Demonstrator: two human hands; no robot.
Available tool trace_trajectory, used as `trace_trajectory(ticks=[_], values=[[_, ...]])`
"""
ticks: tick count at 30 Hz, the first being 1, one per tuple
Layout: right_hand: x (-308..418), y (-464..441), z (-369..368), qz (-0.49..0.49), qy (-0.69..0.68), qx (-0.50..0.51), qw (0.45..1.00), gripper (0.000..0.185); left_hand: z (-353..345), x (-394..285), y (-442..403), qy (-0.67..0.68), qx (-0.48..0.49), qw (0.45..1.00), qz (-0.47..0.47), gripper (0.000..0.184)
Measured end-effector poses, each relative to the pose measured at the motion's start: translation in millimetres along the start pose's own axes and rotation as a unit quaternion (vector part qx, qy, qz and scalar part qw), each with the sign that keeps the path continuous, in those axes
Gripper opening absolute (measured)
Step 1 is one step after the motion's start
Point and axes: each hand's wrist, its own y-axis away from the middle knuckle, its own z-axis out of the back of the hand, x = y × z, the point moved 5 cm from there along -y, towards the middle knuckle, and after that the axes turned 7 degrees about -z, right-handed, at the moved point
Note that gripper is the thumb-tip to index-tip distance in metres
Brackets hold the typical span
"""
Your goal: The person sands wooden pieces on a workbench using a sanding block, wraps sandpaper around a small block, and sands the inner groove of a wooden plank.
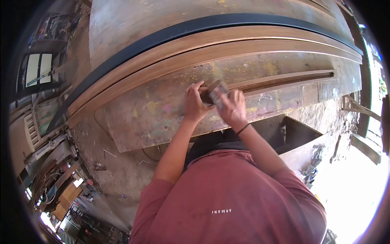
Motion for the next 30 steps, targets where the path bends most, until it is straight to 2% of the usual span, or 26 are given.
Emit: trace_trajectory(ticks=[1, 3, 4, 6, 8, 10, 11, 12, 14, 15, 17, 18, 19, 20, 23, 24, 25, 27, 28, 30], values=[[-28.5, -10.2, 6.9, -0.026, 0.021, -0.053, 0.998, 0.071, 3.1, -6.9, -3.8, 0.007, -0.034, 0.999, -0.019, 0.106], [-57.8, -26.1, 26.9, -0.151, 0.03, -0.054, 0.987, 0.071, 1.5, -7.6, -5.4, -0.008, -0.027, 1.0, -0.005, 0.105], [-49.0, -19.2, 22.9, -0.149, 0.029, -0.053, 0.987, 0.071, 0.9, -6.6, -5.3, -0.022, -0.017, 1.0, 0.008, 0.105], [-7.3, -1.8, -0.2, -0.065, -0.001, -0.049, 0.997, 0.071, -8.8, 13.6, -0.2, -0.015, -0.019, 1.0, -0.012, 0.107], [22.3, 8.6, -6.2, -0.019, -0.018, 0.022, 0.999, 0.066, -12.8, 15.4, 3.7, 0.0, -0.017, 0.999, -0.026, 0.109], [-9.0, 5.0, 1.1, 0.007, 0.011, 0.014, 1.0, 0.064, -5.1, 5.6, -0.3, 0.004, 0.012, 1.0, -0.017, 0.106], [-43.3, -2.8, 5.8, -0.003, -0.002, -0.07, 0.998, 0.063, 2.3, -6.4, -5.8, -0.002, -0.024, 0.999, -0.045, 0.103], [-76.3, -9.1, 15.2, 0.024, 0.147, -0.096, 0.984, 0.059, 1.6, -7.6, -7.4, -0.001, -0.025, 0.999, -0.047, 0.103], [-93.8, -19.7, 39.1, -0.167, 0.076, -0.138, 0.973, 0.048, 1.3, -8.4, -6.0, -0.036, -0.028, 0.998, -0.046, 0.102], [-74.3, -25.0, 35.1, -0.121, 0.037, -0.156, 0.98, 0.043, 2.9, -8.3, -0.5, -0.036, -0.024, 0.998, -0.047, 0.102], [-25.4, 6.7, -4.0, -0.052, -0.045, -0.105, 0.992, 0.062, -6.1, 0.7, -2.9, 0.002, 0.005, 0.999, -0.036, 0.104], [10.0, 9.9, -0.4, -0.034, -0.056, -0.034, 0.997, 0.065, -4.5, -2.5, 0.0, 0.006, 0.01, 0.999, -0.036, 0.104], [4.9, 12.9, 5.8, -0.019, -0.077, -0.019, 0.997, 0.063, -0.3, -3.7, 2.8, -0.004, 0.017, 0.999, -0.031, 0.103], [-14.4, 8.4, 9.2, 0.001, -0.095, -0.01, 0.995, 0.061, -0.6, -1.8, -1.9, -0.015, 0.017, 0.999, -0.031, 0.103], [-153.8, -14.7, 59.7, -0.117, 0.063, -0.139, 0.981, 0.058, -2.0, -7.1, -5.1, -0.012, -0.01, 0.999, -0.048, 0.102], [-174.4, -18.4, 83.8, -0.176, 0.133, -0.183, 0.958, 0.054, -2.2, -7.3, -2.1, -0.021, -0.016, 0.999, -0.047, 0.102], [-170.6, -13.6, 70.8, -0.2, 0.082, -0.177, 0.96, 0.05, 0.8, -11.6, 0.9, -0.02, -0.013, 0.999, -0.048, 0.102], [-113.9, -9.4, 36.8, -0.039, 0.109, -0.188, 0.975, 0.045, 0.7, -15.5, -6.8, -0.034, 0.014, 0.998, -0.04, 0.103], [-64.5, 0.9, 8.9, -0.025, 0.05, -0.079, 0.995, 0.053, -2.8, -12.8, -8.3, -0.032, 0.015, 0.998, -0.047, 0.103], [-63.2, 18.3, 3.6, -0.032, 0.05, -0.04, 0.997, 0.056, -6.3, 8.1, 6.0, -0.029, 0.008, 1.0, 0.007, 0.101]])
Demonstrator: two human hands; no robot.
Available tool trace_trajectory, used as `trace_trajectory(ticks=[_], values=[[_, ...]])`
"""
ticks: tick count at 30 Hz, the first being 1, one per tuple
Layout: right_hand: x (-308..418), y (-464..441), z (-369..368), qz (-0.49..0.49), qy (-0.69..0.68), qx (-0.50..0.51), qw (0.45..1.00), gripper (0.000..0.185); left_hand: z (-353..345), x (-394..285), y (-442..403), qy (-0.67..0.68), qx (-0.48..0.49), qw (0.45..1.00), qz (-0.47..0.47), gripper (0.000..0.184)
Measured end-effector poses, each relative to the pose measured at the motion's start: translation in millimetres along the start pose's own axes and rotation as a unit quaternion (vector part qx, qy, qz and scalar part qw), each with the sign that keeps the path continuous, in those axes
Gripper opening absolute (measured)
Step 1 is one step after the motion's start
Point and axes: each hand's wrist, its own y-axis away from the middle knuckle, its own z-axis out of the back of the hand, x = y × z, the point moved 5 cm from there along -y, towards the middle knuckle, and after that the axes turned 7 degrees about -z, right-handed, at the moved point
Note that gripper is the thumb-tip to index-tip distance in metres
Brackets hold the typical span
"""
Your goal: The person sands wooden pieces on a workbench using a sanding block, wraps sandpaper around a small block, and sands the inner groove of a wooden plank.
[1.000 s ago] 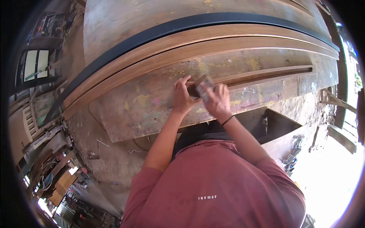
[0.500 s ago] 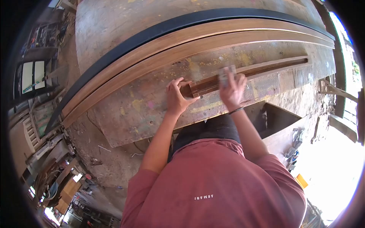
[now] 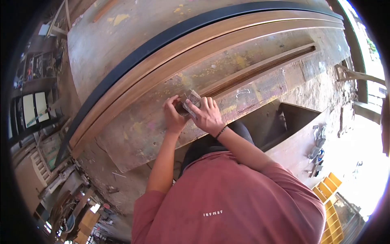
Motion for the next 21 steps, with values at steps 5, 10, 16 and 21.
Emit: trace_trajectory(ticks=[5, 10, 16, 21], values=[[-147.6, -53.7, 50.7, -0.166, 0.04, -0.141, 0.975, 0.051, 2.7, -15.3, -4.6, 0.017, -0.009, 0.999, -0.025, 0.095], [50.8, -3.7, -27.0, -0.025, -0.088, 0.115, 0.989, 0.07, -4.8, -6.0, -3.6, -0.028, -0.009, 0.999, -0.023, 0.095], [-133.8, -46.9, 37.2, -0.128, -0.035, -0.001, 0.991, 0.055, -2.1, -14.3, -0.1, 0.087, -0.043, 0.995, 0.03, 0.096], [-21.8, -15.8, -2.3, 0.035, -0.022, 0.179, 0.983, 0.06, 3.3, -21.6, -5.8, 0.034, 0.008, 0.999, 0.021, 0.096]])
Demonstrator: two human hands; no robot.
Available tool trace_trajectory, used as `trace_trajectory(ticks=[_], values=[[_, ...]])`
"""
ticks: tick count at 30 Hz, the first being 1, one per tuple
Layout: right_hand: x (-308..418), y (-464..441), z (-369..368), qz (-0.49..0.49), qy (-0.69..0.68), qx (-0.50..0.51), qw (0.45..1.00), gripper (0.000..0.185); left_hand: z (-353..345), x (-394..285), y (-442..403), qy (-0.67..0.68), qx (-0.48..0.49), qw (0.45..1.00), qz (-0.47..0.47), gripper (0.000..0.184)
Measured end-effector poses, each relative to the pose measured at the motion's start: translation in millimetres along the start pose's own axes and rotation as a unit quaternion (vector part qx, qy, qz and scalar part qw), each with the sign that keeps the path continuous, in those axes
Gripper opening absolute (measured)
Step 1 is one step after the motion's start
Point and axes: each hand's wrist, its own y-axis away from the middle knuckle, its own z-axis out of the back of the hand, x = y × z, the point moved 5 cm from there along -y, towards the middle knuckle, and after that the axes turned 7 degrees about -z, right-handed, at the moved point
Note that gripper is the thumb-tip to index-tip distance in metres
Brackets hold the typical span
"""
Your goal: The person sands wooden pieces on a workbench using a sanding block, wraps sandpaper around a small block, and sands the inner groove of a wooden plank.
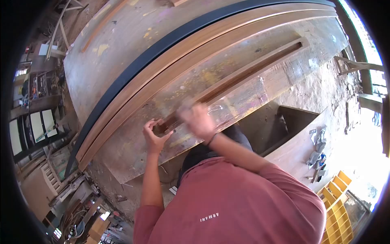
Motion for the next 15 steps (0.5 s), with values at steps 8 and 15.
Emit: trace_trajectory(ticks=[8, 15], values=[[-74.8, 13.9, 68.9, 0.012, -0.154, -0.119, 0.981, 0.062, -67.9, -142.6, -78.5, -0.215, 0.088, 0.962, -0.142, 0.122], [-273.0, -1.9, 141.7, -0.144, -0.11, -0.22, 0.959, 0.061, -144.4, -140.0, -95.3, -0.32, 0.184, 0.926, -0.08, 0.113]])
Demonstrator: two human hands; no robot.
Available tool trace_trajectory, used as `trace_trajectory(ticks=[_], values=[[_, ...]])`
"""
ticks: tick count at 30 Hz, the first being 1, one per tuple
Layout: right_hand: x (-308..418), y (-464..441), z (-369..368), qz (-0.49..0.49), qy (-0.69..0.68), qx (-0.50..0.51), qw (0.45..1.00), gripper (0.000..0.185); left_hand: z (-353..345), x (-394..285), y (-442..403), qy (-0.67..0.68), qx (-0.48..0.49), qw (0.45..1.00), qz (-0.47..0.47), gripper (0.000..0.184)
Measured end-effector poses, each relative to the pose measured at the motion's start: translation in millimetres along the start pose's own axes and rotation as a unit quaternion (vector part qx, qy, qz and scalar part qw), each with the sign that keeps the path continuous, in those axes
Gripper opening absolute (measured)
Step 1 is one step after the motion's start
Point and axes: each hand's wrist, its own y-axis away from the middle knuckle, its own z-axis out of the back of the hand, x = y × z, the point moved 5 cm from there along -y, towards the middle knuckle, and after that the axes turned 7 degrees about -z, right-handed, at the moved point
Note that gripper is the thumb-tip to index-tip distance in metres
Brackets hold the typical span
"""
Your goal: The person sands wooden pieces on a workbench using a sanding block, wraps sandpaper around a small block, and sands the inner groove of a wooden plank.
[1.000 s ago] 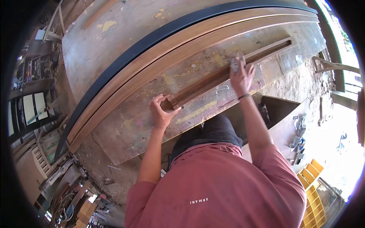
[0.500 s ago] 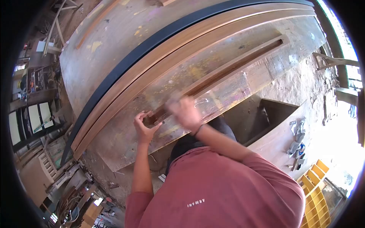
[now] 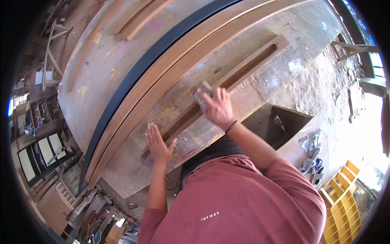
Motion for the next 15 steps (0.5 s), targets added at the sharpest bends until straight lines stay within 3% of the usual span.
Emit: trace_trajectory(ticks=[5, 10, 15], values=[[-98.1, -49.3, 49.4, -0.03, 0.029, -0.038, 0.998, 0.063, -3.1, -49.7, -40.7, 0.012, 0.014, 1.0, -0.017, 0.107], [-190.2, -87.2, 85.8, -0.076, 0.061, -0.06, 0.993, 0.065, -9.9, -144.6, -124.2, 0.041, 0.009, 0.996, -0.081, 0.104], [-298.8, -123.9, 119.6, -0.1, 0.142, -0.098, 0.98, 0.054, -29.8, -206.7, -184.2, 0.019, 0.02, 0.993, -0.119, 0.095]])
